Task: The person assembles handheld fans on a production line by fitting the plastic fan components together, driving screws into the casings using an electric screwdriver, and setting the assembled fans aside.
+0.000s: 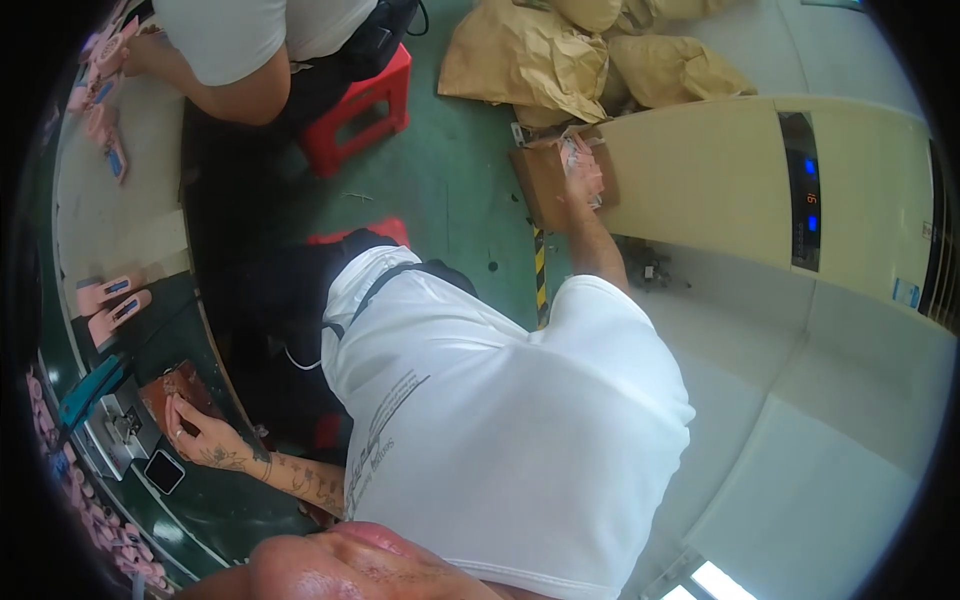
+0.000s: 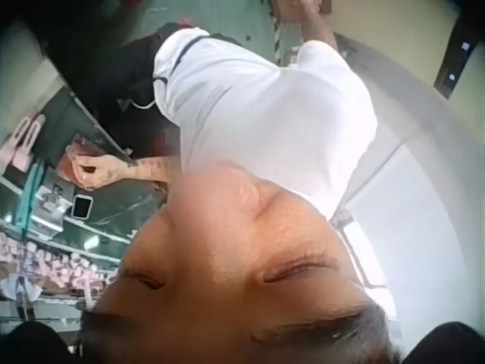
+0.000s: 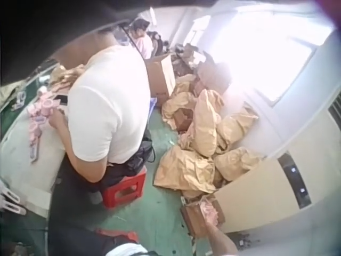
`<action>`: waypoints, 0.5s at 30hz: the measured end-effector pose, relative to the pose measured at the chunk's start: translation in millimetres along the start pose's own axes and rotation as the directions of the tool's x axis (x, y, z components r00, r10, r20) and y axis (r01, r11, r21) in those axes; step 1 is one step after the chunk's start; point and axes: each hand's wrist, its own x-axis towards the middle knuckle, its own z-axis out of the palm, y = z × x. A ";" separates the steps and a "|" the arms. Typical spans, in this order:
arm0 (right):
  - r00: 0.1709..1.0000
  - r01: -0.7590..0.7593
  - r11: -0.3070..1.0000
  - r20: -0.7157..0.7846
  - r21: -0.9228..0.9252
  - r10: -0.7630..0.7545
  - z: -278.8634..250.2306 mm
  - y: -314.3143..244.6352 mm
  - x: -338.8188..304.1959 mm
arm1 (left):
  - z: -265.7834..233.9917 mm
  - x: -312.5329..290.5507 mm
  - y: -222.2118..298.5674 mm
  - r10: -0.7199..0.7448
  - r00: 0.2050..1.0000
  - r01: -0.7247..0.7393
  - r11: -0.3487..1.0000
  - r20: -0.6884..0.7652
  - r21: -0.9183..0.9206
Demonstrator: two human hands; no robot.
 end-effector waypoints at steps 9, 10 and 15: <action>0.050 0.868 0.491 0.997 -0.074 0.062 161.4 -3.3 -236.5 | 27.7 18.7 20.4 0.057 0.997 -0.068 0.971 -0.054 -0.228; -0.147 0.870 0.477 0.989 0.124 0.012 166.6 -22.8 -285.9 | 22.0 13.8 18.0 0.045 0.997 -0.057 0.977 -0.065 -0.207; -0.769 0.584 0.288 0.631 0.759 -0.102 141.2 -93.6 -453.1 | 11.7 7.7 15.9 -0.071 0.986 0.031 0.966 -0.149 -0.255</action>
